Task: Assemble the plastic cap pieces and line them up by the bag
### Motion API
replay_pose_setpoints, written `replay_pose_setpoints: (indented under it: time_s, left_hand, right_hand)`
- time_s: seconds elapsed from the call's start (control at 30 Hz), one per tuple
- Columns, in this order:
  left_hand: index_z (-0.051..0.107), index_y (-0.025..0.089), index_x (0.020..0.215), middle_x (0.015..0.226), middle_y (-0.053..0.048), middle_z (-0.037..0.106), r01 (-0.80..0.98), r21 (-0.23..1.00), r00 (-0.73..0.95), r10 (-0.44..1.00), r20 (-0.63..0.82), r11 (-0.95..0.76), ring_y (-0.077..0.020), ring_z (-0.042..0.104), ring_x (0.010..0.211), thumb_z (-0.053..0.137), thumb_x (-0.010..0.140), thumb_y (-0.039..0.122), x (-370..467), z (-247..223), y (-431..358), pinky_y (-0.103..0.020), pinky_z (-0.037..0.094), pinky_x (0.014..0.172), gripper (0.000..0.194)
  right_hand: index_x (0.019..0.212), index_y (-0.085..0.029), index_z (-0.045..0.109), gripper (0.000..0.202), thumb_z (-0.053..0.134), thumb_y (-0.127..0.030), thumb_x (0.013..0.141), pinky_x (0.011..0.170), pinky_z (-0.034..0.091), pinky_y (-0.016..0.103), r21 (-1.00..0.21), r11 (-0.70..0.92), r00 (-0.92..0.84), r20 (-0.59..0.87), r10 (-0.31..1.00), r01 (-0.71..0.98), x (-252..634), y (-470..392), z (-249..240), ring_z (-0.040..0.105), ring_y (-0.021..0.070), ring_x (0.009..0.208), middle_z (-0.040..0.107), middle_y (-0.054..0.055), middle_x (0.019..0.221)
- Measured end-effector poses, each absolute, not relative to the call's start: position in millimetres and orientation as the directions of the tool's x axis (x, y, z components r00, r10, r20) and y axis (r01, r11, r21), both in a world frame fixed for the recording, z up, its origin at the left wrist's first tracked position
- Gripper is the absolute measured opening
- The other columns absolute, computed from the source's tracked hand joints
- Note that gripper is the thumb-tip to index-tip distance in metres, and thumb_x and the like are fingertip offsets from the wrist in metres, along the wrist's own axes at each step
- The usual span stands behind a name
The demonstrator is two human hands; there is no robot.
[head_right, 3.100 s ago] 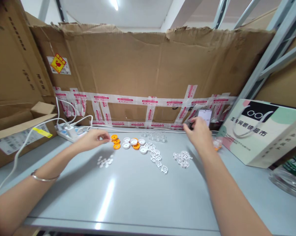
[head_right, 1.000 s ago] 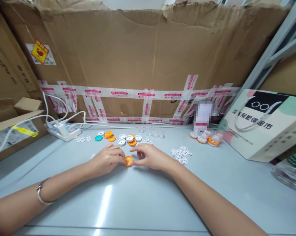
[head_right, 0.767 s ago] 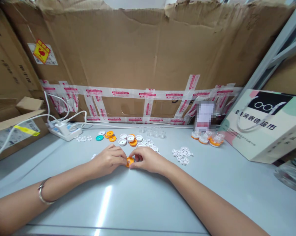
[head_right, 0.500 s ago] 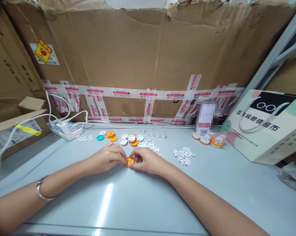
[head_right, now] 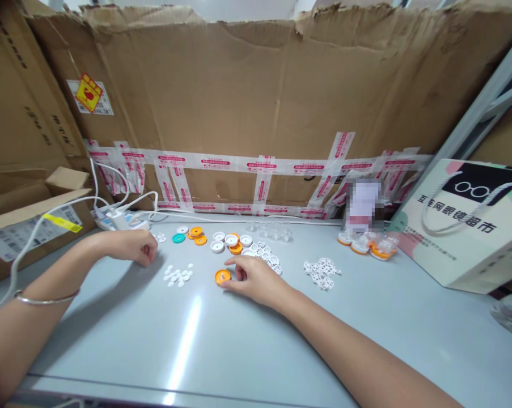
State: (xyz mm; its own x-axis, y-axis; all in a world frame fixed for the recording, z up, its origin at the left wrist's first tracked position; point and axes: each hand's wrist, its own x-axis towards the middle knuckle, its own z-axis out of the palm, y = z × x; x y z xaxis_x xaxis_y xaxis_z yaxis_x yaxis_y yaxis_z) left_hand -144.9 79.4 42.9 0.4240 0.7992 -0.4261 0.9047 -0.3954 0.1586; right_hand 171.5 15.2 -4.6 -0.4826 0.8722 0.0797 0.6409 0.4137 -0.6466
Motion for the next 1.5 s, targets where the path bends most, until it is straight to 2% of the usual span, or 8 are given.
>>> replay_pose_setpoints:
  time_s: [0.47,0.57,0.77,0.87,1.0,1.23,1.37,1.5]
  left_hand:
    - [0.068,0.016,0.07,0.07,-0.002,0.067,0.901,0.174,0.433,0.796,-0.422,-0.398,-0.0158,0.058,0.064,0.053,0.059,0.022,-143,39,81,-0.021,0.041,0.054,0.02]
    - [0.066,0.016,0.071,0.072,-0.001,0.066,0.876,0.225,0.477,0.83,-0.29,-0.426,-0.0151,0.059,0.066,0.052,0.064,0.024,-134,46,78,-0.021,0.041,0.059,0.018]
    - [0.064,0.016,0.073,0.075,0.0,0.066,0.682,0.459,0.574,0.806,0.145,-0.569,-0.0139,0.059,0.072,0.054,0.072,0.025,-72,34,50,-0.021,0.043,0.069,0.013]
    - [0.064,0.017,0.074,0.075,0.0,0.066,0.601,0.5,0.605,0.764,0.224,-0.623,-0.0134,0.059,0.073,0.054,0.075,0.023,-42,14,37,-0.023,0.043,0.07,0.011]
    - [0.063,0.017,0.071,0.073,-0.001,0.065,0.575,0.462,0.598,0.733,0.325,-0.675,-0.014,0.058,0.072,0.057,0.075,0.019,-24,-4,33,-0.024,0.043,0.068,0.007]
    - [0.062,0.017,0.071,0.072,-0.001,0.064,0.537,0.441,0.624,0.69,0.367,-0.719,-0.0127,0.057,0.07,0.059,0.075,0.017,-21,-10,34,-0.023,0.042,0.067,0.004]
    - [0.062,0.018,0.074,0.076,-0.001,0.065,0.531,0.347,0.661,0.634,0.401,-0.773,-0.0141,0.058,0.075,0.059,0.076,0.019,-23,-10,33,-0.026,0.04,0.071,0.004]
    - [0.061,0.018,0.077,0.078,-0.001,0.066,0.492,0.185,0.728,0.518,0.449,-0.851,-0.0142,0.058,0.078,0.055,0.08,0.018,-25,-11,33,-0.028,0.036,0.074,0.007]
  right_hand:
    - [0.101,-0.018,0.064,0.035,0.058,-0.042,0.076,0.059,0.036,0.023,-0.632,0.428,-0.488,0.089,0.868,0.646,171,13,2,0.048,0.0113,0.062,0.054,-0.001,0.07]
    - [0.101,-0.018,0.064,0.034,0.059,-0.04,0.075,0.058,0.035,0.023,-0.622,0.435,-0.495,0.087,0.865,0.651,172,14,-1,0.048,0.0112,0.062,0.055,-0.001,0.07]
    - [0.096,-0.018,0.066,0.031,0.066,-0.035,0.069,0.057,0.034,0.022,-0.597,0.485,-0.514,0.137,0.847,0.64,171,18,-9,0.046,0.0106,0.061,0.052,-0.001,0.068]
    - [0.093,-0.018,0.067,0.028,0.065,-0.035,0.07,0.057,0.033,0.022,-0.598,0.483,-0.507,0.145,0.85,0.639,170,19,-11,0.045,0.0104,0.059,0.051,-0.002,0.065]
    - [0.091,-0.02,0.067,0.025,0.064,-0.033,0.071,0.056,0.033,0.021,-0.608,0.486,-0.5,0.164,0.851,0.628,168,19,-13,0.045,0.0098,0.058,0.051,-0.003,0.063]
    - [0.087,-0.018,0.067,0.021,0.063,-0.032,0.072,0.055,0.032,0.021,-0.596,0.501,-0.511,0.17,0.843,0.628,167,18,-11,0.044,0.0094,0.057,0.048,-0.003,0.061]
    - [0.088,-0.018,0.067,0.022,0.063,-0.032,0.071,0.055,0.032,0.021,-0.594,0.5,-0.507,0.173,0.845,0.631,167,17,-10,0.044,0.0095,0.057,0.049,-0.003,0.061]
    - [0.088,-0.018,0.068,0.024,0.064,-0.034,0.071,0.055,0.033,0.021,-0.598,0.49,-0.494,0.174,0.852,0.634,166,17,-10,0.045,0.0096,0.057,0.05,-0.003,0.061]
